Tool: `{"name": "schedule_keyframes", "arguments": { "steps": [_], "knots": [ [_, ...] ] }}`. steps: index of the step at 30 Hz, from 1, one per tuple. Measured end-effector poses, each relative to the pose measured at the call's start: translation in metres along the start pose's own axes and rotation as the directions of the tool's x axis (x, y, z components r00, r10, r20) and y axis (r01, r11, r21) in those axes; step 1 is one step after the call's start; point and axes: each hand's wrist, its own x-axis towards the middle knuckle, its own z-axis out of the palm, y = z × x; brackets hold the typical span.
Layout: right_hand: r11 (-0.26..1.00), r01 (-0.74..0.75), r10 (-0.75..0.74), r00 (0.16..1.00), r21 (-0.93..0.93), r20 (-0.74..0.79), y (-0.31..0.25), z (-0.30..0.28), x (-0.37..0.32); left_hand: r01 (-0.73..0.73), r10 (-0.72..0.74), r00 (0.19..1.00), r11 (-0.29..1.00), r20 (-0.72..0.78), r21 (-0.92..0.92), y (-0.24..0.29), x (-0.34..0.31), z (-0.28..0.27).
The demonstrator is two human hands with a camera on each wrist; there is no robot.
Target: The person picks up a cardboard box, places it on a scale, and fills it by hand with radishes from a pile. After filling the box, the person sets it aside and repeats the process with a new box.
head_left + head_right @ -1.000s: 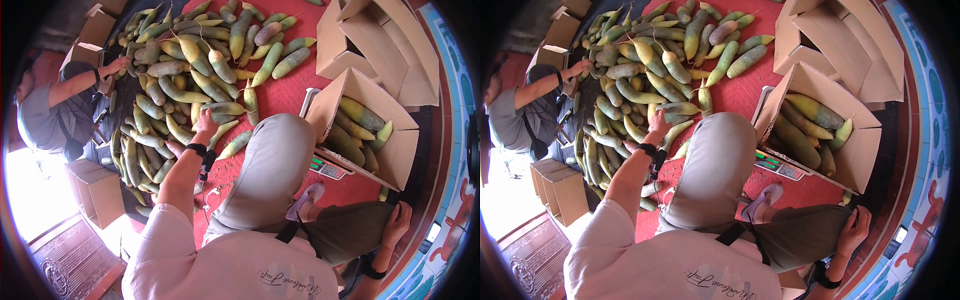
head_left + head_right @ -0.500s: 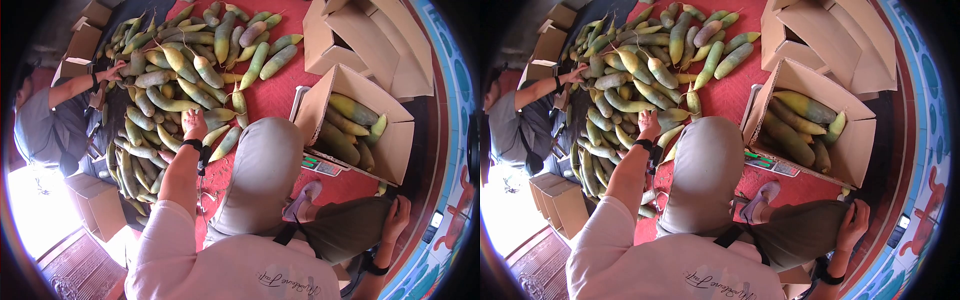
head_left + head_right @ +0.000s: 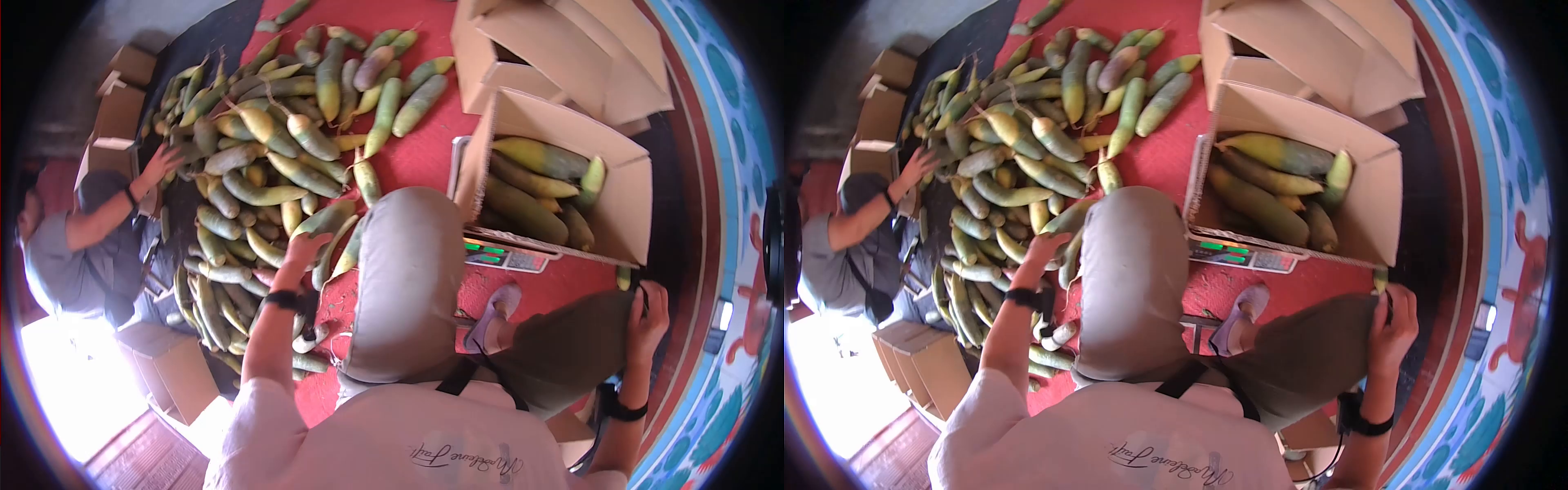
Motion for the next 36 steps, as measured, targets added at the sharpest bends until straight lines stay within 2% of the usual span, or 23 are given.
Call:
{"name": "schedule_keyframes", "arguments": {
  "steps": [1, 2, 3, 4, 5, 6, 9, 12, 14, 17, 18, 19, 20, 21, 23, 24, 27, 28, 30, 31, 33, 34, 36],
  "knots": [
    [0.999, -0.024, 0.024, 1.0, -0.02, -0.009, 0.0, -0.002, 0.0, -0.03, 0.024, 0.999, 0.968, -0.03, -0.248, -0.014, -0.002, -0.002],
    [0.999, -0.007, 0.007, 1.0, 0.031, 0.003, -0.001, -0.005, 0.001, -0.027, 0.017, 0.999, 0.934, -0.032, -0.356, 0.019, -0.042, -0.021],
    [0.996, 0.012, -0.013, 1.0, 0.086, 0.014, -0.003, -0.007, 0.004, -0.128, 0.113, 0.992, 0.901, -0.061, -0.414, 0.026, -0.059, -0.033],
    [0.997, -0.005, 0.005, 1.0, 0.071, 0.004, -0.005, -0.01, 0.008, -0.237, 0.187, 0.969, 0.89, -0.164, -0.389, 0.053, -0.092, -0.046],
    [0.992, 0.019, -0.017, 1.0, 0.125, -0.014, -0.01, -0.015, 0.015, -0.302, 0.274, 0.953, 0.84, -0.129, -0.451, 0.066, -0.108, -0.059],
    [0.982, 0.047, -0.041, 0.999, 0.181, -0.035, -0.015, -0.019, 0.022, -0.389, 0.361, 0.921, 0.826, -0.147, -0.408, 0.071, -0.116, -0.07],
    [0.971, 0.122, -0.096, 0.986, 0.203, -0.133, -0.033, -0.039, 0.052, -0.563, 0.584, 0.809, 0.738, -0.067, -0.372, 0.142, -0.176, -0.089],
    [0.925, 0.222, -0.164, 0.965, 0.309, -0.204, -0.057, -0.055, 0.073, -0.633, 0.7, 0.712, 0.675, 0.057, -0.38, 0.195, -0.214, -0.078],
    [0.893, 0.32, -0.276, 0.945, 0.317, -0.178, -0.076, -0.062, 0.08, -0.702, 0.786, 0.605, 0.604, 0.132, -0.377, 0.224, -0.231, -0.058],
    [0.831, 0.524, -0.525, 0.85, 0.185, -0.051, -0.092, -0.057, 0.074, -0.83, 0.877, 0.388, 0.467, 0.284, -0.307, 0.254, -0.246, -0.028],
    [0.83, 0.502, -0.511, 0.859, 0.243, -0.029, -0.09, -0.049, 0.068, -0.834, 0.879, 0.383, 0.462, 0.284, -0.303, 0.261, -0.251, -0.02],
    [0.826, 0.477, -0.499, 0.867, 0.302, -0.006, -0.087, -0.04, 0.062, -0.874, 0.892, 0.308, 0.403, 0.331, -0.273, 0.267, -0.256, -0.013],
    [0.848, 0.391, -0.458, 0.881, 0.358, 0.123, -0.08, -0.035, 0.055, -0.908, 0.895, 0.233, 0.34, 0.38, -0.246, 0.271, -0.26, -0.007],
    [0.848, 0.39, -0.456, 0.882, 0.357, 0.118, -0.074, -0.035, 0.05, -0.91, 0.895, 0.23, 0.337, 0.381, -0.243, 0.273, -0.261, -0.001],
    [0.909, 0.179, -0.284, 0.927, 0.377, 0.244, -0.064, -0.034, 0.045, -0.791, 0.849, 0.375, 0.502, 0.372, -0.349, 0.274, -0.253, 0.014],
    [0.897, 0.225, -0.287, 0.951, 0.381, 0.114, -0.054, -0.029, 0.043, -0.786, 0.848, 0.443, 0.524, 0.292, -0.328, 0.272, -0.245, 0.019],
    [0.959, 0.087, -0.127, 0.983, 0.269, 0.132, -0.023, -0.032, 0.053, -0.86, 0.892, 0.438, 0.453, 0.115, -0.236, 0.273, -0.22, 0.024],
    [0.966, 0.047, -0.082, 0.988, 0.253, 0.133, -0.012, -0.029, 0.059, -0.862, 0.893, 0.433, 0.45, 0.121, -0.235, 0.268, -0.209, 0.027],
    [0.988, -0.022, 0.0, 0.99, 0.152, 0.138, 0.014, -0.017, 0.068, -0.938, 0.961, 0.275, 0.261, 0.033, 0.227, 0.261, -0.194, 0.032],
    [0.988, -0.025, 0.005, 0.991, 0.15, 0.135, 0.022, -0.01, 0.073, -0.94, 0.962, 0.271, 0.256, 0.036, 0.226, 0.261, -0.197, 0.033],
    [0.999, -0.039, 0.045, 0.971, -0.029, 0.237, 0.033, 0.0, 0.08, -0.895, 0.955, 0.291, 0.25, 0.059, 0.37, 0.263, -0.205, 0.035],
    [0.99, -0.084, 0.119, 0.924, -0.11, 0.364, 0.031, 0.002, 0.087, -0.88, 0.917, 0.384, 0.329, 0.104, 0.344, 0.265, -0.205, 0.035],
    [0.995, -0.07, 0.091, 0.9, -0.065, 0.425, 0.034, 0.012, 0.094, -0.879, 0.917, 0.374, 0.304, 0.137, 0.368, 0.266, -0.202, 0.037]
  ]
}}
